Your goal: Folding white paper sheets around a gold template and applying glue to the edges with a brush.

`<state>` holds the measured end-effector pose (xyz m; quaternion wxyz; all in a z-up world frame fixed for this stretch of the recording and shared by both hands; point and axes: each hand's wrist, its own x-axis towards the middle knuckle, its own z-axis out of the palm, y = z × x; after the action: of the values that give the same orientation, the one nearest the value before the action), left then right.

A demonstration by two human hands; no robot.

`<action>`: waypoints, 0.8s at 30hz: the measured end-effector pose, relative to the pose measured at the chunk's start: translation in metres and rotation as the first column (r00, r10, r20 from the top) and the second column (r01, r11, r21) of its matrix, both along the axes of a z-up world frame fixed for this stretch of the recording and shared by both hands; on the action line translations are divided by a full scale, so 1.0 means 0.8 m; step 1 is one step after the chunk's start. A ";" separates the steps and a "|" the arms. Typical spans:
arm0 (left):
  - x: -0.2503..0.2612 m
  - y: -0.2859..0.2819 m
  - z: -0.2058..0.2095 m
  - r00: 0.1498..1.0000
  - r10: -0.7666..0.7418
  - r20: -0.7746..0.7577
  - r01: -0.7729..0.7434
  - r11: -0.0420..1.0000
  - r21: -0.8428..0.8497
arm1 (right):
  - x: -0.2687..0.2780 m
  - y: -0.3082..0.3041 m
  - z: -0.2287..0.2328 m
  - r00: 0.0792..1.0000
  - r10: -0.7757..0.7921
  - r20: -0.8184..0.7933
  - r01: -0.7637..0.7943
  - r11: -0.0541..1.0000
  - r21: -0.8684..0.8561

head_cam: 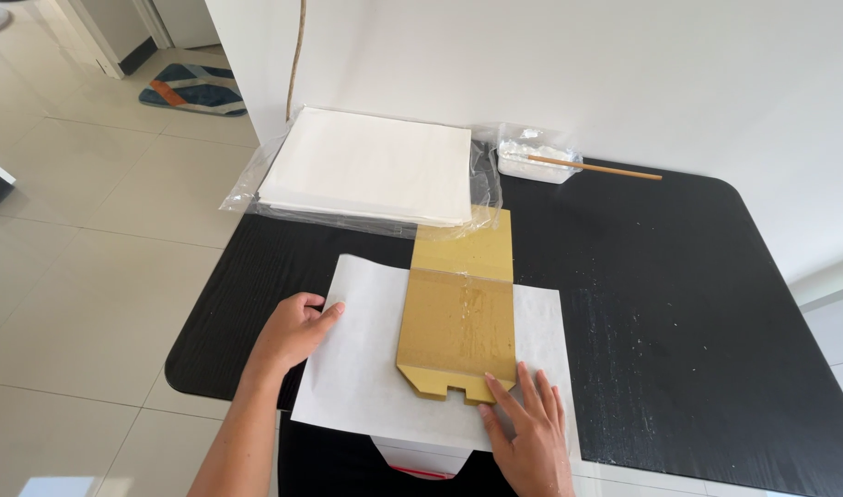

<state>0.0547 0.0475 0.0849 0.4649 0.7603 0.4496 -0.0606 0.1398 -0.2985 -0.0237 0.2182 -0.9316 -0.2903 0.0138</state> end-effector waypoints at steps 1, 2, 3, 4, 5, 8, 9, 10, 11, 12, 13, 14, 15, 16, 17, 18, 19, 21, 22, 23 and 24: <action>-0.001 0.001 -0.007 1.000 -0.015 0.008 0.014 0.990 0.144 | 0.001 0.000 -0.008 0.998 -0.018 0.052 0.015 0.999 0.049; -0.001 0.000 -0.015 0.999 -0.029 0.015 0.024 0.960 0.280 | 0.003 -0.001 -0.015 0.994 -0.036 0.104 0.026 0.995 0.093; -0.001 -0.002 -0.039 0.999 -0.028 0.016 0.022 0.960 0.278 | 0.006 -0.002 -0.016 0.994 -0.035 0.105 0.025 0.996 0.091; -0.001 -0.003 -0.062 0.958 -0.234 0.168 0.100 0.818 0.567 | 0.007 -0.003 -0.017 0.996 -0.028 0.080 0.021 0.996 0.091; -0.001 -0.004 -0.085 0.855 -0.460 0.240 0.090 0.587 0.805 | 0.008 -0.004 -0.018 0.998 -0.022 0.054 0.017 0.996 0.091; 0.000 -0.082 -0.015 0.559 -0.823 0.100 0.637 0.503 0.584 | 0.010 0.001 -0.004 0.997 -0.045 -0.067 0.052 0.992 0.116; 0.002 -0.087 -0.043 0.568 -0.816 0.106 0.633 0.515 0.579 | 0.007 -0.002 -0.003 0.997 -0.034 -0.068 0.042 0.993 0.108; 0.006 -0.089 -0.068 0.512 -0.858 0.039 0.634 0.408 0.657 | 0.008 0.001 -0.004 0.995 -0.048 -0.085 0.056 0.994 0.098; 0.012 -0.092 -0.092 0.458 -0.888 -0.036 0.626 0.293 0.723 | 0.010 0.002 -0.004 0.993 -0.061 -0.101 0.070 0.994 0.088; 0.011 -0.090 -0.095 0.453 -0.891 -0.040 0.629 0.288 0.722 | 0.011 0.002 -0.005 0.992 -0.066 -0.104 0.076 0.993 0.090; 0.011 -0.089 -0.098 0.438 -0.898 -0.036 0.589 0.256 0.767 | 0.014 0.001 -0.006 0.997 -0.046 -0.063 0.051 0.995 0.086; 0.009 -0.090 -0.102 0.417 -0.908 -0.032 0.551 0.224 0.804 | 0.013 -0.002 -0.007 0.999 -0.032 -0.026 0.034 0.997 0.076; 0.007 -0.091 -0.104 0.406 -0.913 -0.034 0.560 0.219 0.799 | 0.008 -0.003 -0.008 0.998 -0.044 -0.034 0.046 0.996 0.075; 0.008 -0.091 -0.107 0.417 -0.909 -0.012 0.534 0.234 0.813 | 0.010 0.000 -0.007 0.998 -0.039 0.043 0.034 0.994 0.102; 0.007 -0.091 -0.108 0.428 -0.904 0.011 0.507 0.249 0.825 | 0.011 0.002 -0.006 0.992 -0.036 0.121 0.020 0.992 0.128; 0.007 -0.091 -0.109 0.430 -0.903 0.012 0.507 0.252 0.824 | 0.010 0.003 -0.005 0.992 -0.033 0.120 0.017 0.992 0.126; 0.007 -0.092 -0.109 0.433 -0.900 0.039 0.468 0.262 0.844 | 0.008 0.005 -0.003 0.995 -0.048 0.083 0.032 0.982 0.185; 0.010 -0.089 -0.110 0.440 -0.896 0.064 0.420 0.269 0.867 | 0.012 0.012 0.004 0.997 -0.055 0.053 0.040 0.968 0.249; 0.008 -0.091 -0.111 0.470 -0.876 0.106 0.399 0.318 0.860 | 0.009 0.014 0.011 0.996 -0.090 -0.029 0.094 0.961 0.261; 0.007 -0.092 -0.112 0.498 -0.855 0.146 0.378 0.366 0.851 | 0.006 0.016 0.017 0.986 -0.123 -0.110 0.149 0.951 0.270; 0.005 -0.091 -0.113 0.496 -0.856 0.145 0.377 0.362 0.852 | 0.007 0.017 0.018 0.986 -0.126 -0.108 0.151 0.950 0.273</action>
<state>0.0584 -0.0254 -0.0054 0.1665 0.9674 -0.0759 0.1749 0.1457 -0.2848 -0.0089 0.3610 -0.9078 -0.2134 -0.0010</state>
